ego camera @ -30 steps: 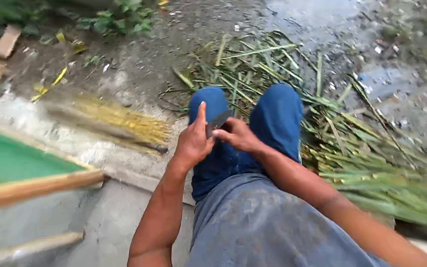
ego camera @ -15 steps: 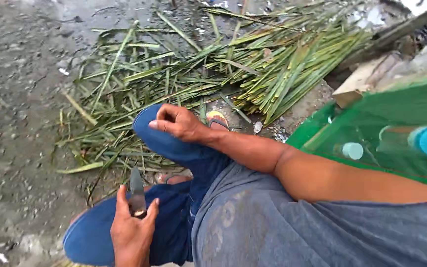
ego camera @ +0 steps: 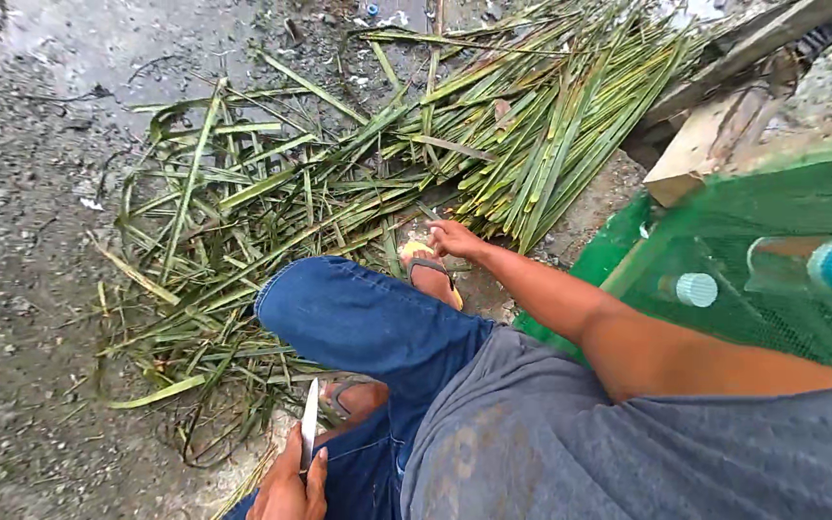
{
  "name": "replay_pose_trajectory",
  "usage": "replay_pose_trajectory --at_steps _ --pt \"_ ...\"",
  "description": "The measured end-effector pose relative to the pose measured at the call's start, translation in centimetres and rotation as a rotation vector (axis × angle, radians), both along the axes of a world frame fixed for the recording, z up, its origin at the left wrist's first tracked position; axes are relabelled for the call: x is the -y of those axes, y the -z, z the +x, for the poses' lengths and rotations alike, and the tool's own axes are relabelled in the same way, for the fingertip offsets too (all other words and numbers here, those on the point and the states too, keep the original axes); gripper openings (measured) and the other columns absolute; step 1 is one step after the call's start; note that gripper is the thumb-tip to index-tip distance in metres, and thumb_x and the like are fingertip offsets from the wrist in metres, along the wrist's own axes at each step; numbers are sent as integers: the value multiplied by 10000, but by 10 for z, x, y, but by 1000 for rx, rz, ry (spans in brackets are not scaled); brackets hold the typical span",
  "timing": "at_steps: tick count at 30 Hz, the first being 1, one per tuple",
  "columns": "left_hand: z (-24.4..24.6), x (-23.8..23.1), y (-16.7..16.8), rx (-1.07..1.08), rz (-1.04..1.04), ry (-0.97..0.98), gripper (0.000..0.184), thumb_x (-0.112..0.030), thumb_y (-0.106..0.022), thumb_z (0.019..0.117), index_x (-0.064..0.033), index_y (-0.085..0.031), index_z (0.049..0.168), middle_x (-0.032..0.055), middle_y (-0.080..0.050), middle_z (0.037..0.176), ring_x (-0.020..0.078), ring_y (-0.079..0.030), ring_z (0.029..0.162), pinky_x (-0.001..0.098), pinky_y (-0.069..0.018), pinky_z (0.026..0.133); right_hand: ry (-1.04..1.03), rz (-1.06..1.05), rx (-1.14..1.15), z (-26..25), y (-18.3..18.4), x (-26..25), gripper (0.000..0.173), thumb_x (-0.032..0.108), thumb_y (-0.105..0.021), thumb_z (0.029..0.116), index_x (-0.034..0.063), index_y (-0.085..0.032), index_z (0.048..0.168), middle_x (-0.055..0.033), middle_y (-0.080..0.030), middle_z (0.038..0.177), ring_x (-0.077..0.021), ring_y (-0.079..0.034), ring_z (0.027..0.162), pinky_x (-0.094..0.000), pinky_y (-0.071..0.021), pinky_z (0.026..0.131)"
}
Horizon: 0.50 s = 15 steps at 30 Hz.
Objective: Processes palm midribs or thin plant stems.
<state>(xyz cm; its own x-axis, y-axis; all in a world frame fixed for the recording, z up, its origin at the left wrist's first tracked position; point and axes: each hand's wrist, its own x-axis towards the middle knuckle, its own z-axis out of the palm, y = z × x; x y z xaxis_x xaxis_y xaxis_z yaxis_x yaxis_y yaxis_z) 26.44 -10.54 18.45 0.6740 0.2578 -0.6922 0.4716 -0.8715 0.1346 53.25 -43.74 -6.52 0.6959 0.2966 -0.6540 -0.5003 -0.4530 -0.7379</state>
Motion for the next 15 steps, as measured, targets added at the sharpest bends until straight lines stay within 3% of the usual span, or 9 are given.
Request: replay_pose_trajectory --at_steps 1,3,5,8,10,13,15 --pt "4 -2 1 4 -11 14 563 -295 -556 1026 -55 -468 1527 258 -681 1194 443 -670 1077 670 -493 932 -3 -21 13 14 3 -5 445 221 -343 1122 31 -437 1513 -205 -643 1311 -299 -725 958 -478 -601 853" --pt "12 -5 2 -3 -29 13 553 -286 -556 1029 -71 -472 1531 258 -686 1182 449 -675 1058 670 -499 922 49 -107 78 51 11 -13 498 229 -452 1090 53 -395 1552 -235 -522 1466 -363 -667 1139 -541 -563 951" --pt "19 -7 4 -17 -22 -8 539 -271 -550 1030 -72 -479 1525 251 -698 1158 440 -688 1029 666 -507 908 151 -195 147 94 22 -15 495 224 -503 1060 46 -461 1520 -270 -495 1475 -409 -609 1226 -578 -520 1006" --pt "24 -11 7 -47 -12 -43 521 -259 -553 1029 -42 -499 1500 248 -712 1116 442 -696 997 664 -515 889 145 -310 104 144 38 -7 454 228 -477 1071 75 -507 1498 -252 -446 1518 -413 -542 1315 -583 -519 1007" --pt "25 -14 14 -83 -16 -61 541 -285 -554 1031 -35 -490 1507 249 -712 1139 449 -692 1029 667 -506 917 24 -403 82 166 60 1 442 228 -470 1063 86 -541 1475 -246 -433 1538 -415 -543 1313 -580 -531 981" --pt "29 -19 24 -148 -24 -71 570 -334 -560 1029 -50 -481 1517 236 -713 1155 429 -696 1039 664 -507 926 -79 -447 -13 179 99 2 438 192 -469 1047 77 -545 1463 -245 -473 1494 -399 -624 1188 -563 -559 912" --pt "34 -20 25 -178 -23 -84 577 -340 -558 1032 -58 -469 1527 227 -713 1168 424 -694 1052 661 -501 940 -77 -418 -27 179 119 -1 433 199 -440 1065 43 -537 1458 -240 -494 1485 -392 -634 1177 -570 -548 934"
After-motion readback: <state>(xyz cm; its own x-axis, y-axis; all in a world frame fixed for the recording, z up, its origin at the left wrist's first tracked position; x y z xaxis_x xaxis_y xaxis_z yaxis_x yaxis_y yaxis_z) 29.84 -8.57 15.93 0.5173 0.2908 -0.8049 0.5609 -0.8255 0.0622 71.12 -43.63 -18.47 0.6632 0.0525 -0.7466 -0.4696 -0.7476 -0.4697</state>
